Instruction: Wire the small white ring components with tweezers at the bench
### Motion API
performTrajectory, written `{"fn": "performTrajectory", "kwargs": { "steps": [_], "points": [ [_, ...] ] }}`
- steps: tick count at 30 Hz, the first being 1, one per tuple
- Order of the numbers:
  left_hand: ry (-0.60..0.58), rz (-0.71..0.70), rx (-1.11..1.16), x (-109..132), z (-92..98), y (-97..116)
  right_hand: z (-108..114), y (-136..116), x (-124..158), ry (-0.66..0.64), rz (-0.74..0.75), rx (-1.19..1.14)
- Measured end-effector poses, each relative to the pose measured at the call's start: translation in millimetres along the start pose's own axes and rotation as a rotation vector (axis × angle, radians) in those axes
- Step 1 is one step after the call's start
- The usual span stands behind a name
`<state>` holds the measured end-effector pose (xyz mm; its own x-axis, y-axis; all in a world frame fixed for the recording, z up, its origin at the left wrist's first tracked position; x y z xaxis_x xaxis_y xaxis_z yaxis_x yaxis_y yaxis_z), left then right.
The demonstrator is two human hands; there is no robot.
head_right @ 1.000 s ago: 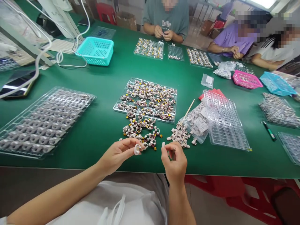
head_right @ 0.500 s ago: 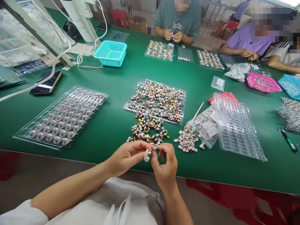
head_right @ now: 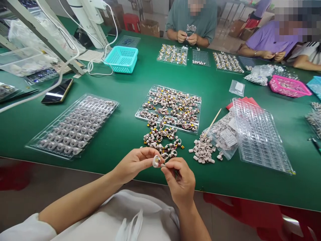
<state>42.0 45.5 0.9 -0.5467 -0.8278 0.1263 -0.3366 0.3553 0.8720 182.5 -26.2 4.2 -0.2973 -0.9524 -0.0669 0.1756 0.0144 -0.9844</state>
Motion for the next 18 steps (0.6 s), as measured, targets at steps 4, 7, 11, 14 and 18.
{"fn": "performTrajectory", "kwargs": {
  "steps": [4, 7, 11, 14, 18],
  "points": [
    [0.022, -0.027, 0.011, 0.9, -0.1, -4.8, -6.6, 10.5, -1.3, -0.074, -0.143, -0.269],
    [0.018, -0.057, -0.007, 1.9, -0.8, -5.3, -10.6, 12.5, -3.2, -0.101, -0.161, -0.314],
    [0.006, -0.116, -0.038, 3.1, -0.5, -1.7, -11.8, 10.0, -4.6, -0.109, -0.152, -0.291],
    [0.008, -0.149, -0.067, 4.5, 1.6, -1.5, -11.7, 7.6, -5.6, -0.110, -0.139, -0.273],
    [0.043, -0.176, -0.157, 6.2, 7.3, -4.3, -11.4, 7.7, -6.8, -0.100, -0.132, -0.275]
  ]
}}
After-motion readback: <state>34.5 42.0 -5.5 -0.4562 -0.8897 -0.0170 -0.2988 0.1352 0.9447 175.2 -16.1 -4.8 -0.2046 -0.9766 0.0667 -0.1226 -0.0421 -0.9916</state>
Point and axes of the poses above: each hand's wrist, its own x-axis away from the middle knuckle, its own z-axis out of the back of the hand, y = z × x, the point moved 6 cm from there along -x, towards the middle knuckle, and after that the axes turned 13 degrees about -z, right-handed, at the moved point
